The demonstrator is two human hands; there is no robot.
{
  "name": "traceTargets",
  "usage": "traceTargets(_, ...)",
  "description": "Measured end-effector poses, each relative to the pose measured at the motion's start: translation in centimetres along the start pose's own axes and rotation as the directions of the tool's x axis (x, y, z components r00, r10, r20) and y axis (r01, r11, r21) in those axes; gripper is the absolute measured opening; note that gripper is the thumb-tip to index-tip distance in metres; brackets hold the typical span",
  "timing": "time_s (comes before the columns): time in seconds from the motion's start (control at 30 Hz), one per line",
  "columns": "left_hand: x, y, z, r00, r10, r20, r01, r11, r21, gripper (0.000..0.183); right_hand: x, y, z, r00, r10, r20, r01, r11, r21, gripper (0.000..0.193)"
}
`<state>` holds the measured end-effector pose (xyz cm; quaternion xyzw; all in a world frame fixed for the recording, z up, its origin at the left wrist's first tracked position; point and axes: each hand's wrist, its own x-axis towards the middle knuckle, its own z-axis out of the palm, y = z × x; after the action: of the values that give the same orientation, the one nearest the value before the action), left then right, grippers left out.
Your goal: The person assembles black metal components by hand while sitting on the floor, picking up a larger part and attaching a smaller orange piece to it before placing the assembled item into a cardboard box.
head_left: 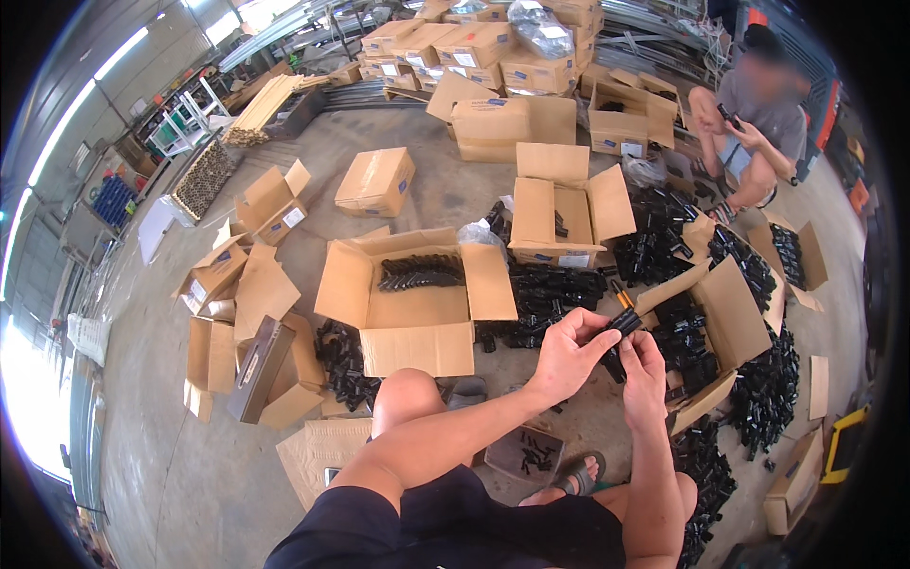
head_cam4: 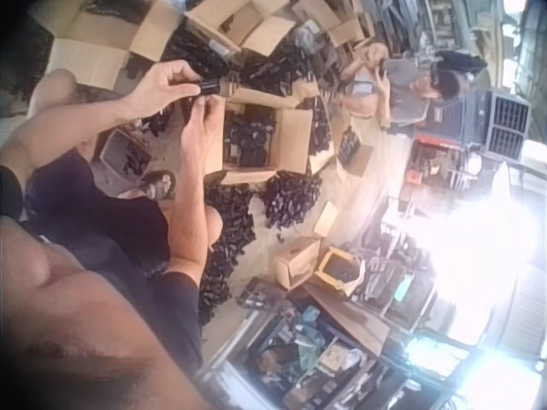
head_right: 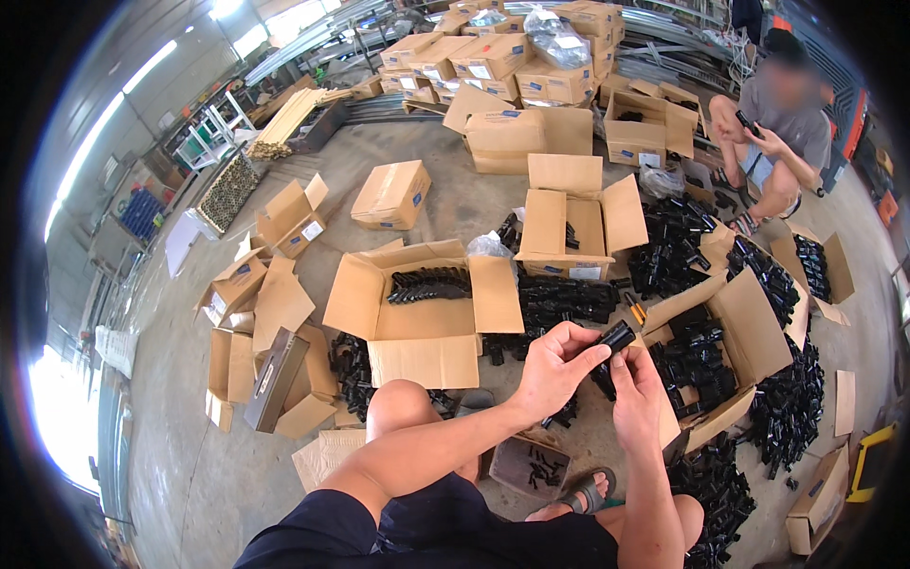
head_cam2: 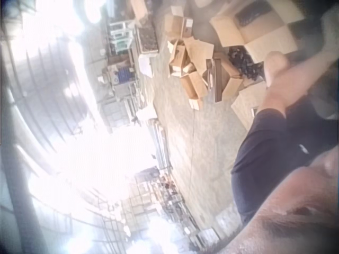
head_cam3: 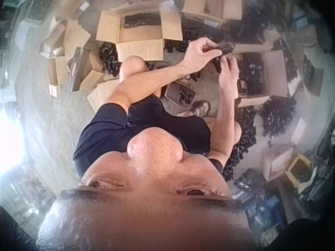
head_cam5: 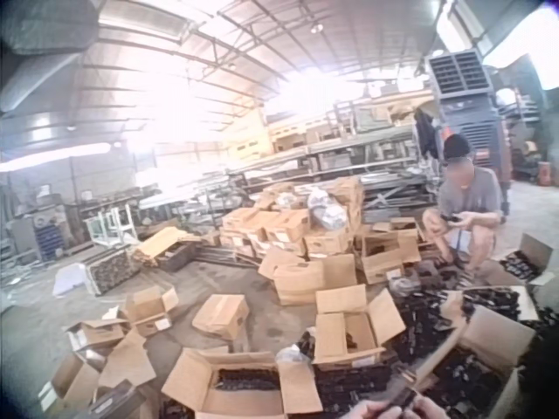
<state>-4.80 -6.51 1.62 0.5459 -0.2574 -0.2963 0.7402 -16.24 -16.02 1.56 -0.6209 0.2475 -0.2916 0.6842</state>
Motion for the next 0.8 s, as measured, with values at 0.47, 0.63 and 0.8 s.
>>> traceTargets(0.47, 0.2, -0.1, 0.0, 1.000, -0.008, -0.001, 0.008, 0.999, -0.049, 0.018, 0.1, 1.3, 0.3, 0.999, 0.014, -0.038, -0.014, 1.000, -0.007, 0.010)
traceTargets(0.63, 0.2, -0.1, 0.2, 0.999, 0.012, -0.032, -0.013, 0.999, -0.029, 0.016, -0.3, 0.1, 0.5, 0.998, 0.031, -0.046, -0.033, 0.998, -0.055, 0.012)
traceTargets(0.8, 0.2, 0.2, 0.2, 1.000, 0.004, -0.027, -0.005, 0.999, -0.032, 0.015, -0.1, 1.4, 0.4, 0.998, 0.024, -0.055, -0.022, 0.999, 0.035, 0.013)
